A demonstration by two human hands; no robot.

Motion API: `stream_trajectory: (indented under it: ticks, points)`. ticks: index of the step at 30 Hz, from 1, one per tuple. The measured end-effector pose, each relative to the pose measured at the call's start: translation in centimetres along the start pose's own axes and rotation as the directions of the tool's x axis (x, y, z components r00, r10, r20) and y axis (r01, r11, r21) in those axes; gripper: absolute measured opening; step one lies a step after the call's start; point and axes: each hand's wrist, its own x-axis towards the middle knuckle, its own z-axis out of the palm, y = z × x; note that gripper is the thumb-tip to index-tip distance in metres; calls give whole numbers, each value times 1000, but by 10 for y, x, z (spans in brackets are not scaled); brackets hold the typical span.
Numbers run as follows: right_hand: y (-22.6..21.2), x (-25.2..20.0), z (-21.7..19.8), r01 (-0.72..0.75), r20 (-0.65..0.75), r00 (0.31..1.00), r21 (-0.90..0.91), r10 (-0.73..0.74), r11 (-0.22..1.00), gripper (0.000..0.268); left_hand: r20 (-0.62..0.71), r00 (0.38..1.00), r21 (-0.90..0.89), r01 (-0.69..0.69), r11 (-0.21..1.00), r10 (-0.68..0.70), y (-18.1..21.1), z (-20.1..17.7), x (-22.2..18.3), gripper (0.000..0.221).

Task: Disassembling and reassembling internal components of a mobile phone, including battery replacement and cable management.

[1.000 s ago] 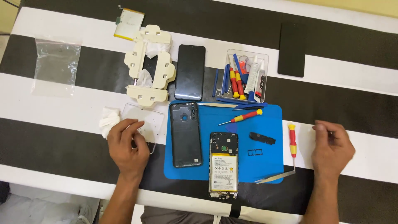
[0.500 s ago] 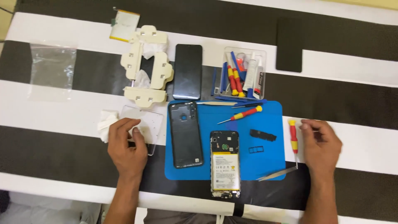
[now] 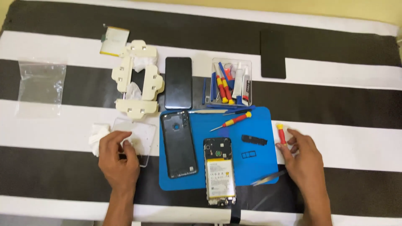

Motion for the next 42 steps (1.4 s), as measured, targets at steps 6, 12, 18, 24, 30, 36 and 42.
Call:
stream_trajectory:
  ticks: [6,12,18,24,30,36,42]
  points:
    - [-9,22,-14,-76,192,978,-12,77,997,58,11,999,1,31,1000,-31,-1,0,-2,25]
    - [-34,11,-32,-152,57,988,485,143,861,64,-18,997,-3,-70,998,70,-1,-3,4,24]
    - [-97,-3,-26,137,-114,990,669,-82,731,62,206,965,165,127,978,-160,21,-31,2,28]
    - [-156,-2,-1,217,-117,971,788,-206,577,59,311,931,341,79,937,-192,10,-10,-1,16]
    - [-150,-5,11,179,-99,980,817,-172,548,58,396,891,504,-10,864,-221,10,12,10,14]
    - [-143,-9,8,179,-125,983,810,-135,558,57,367,929,507,-166,846,-38,-6,28,5,9]
    - [-142,-31,21,376,-346,925,768,-158,518,58,474,853,232,121,965,-220,45,5,11,18]
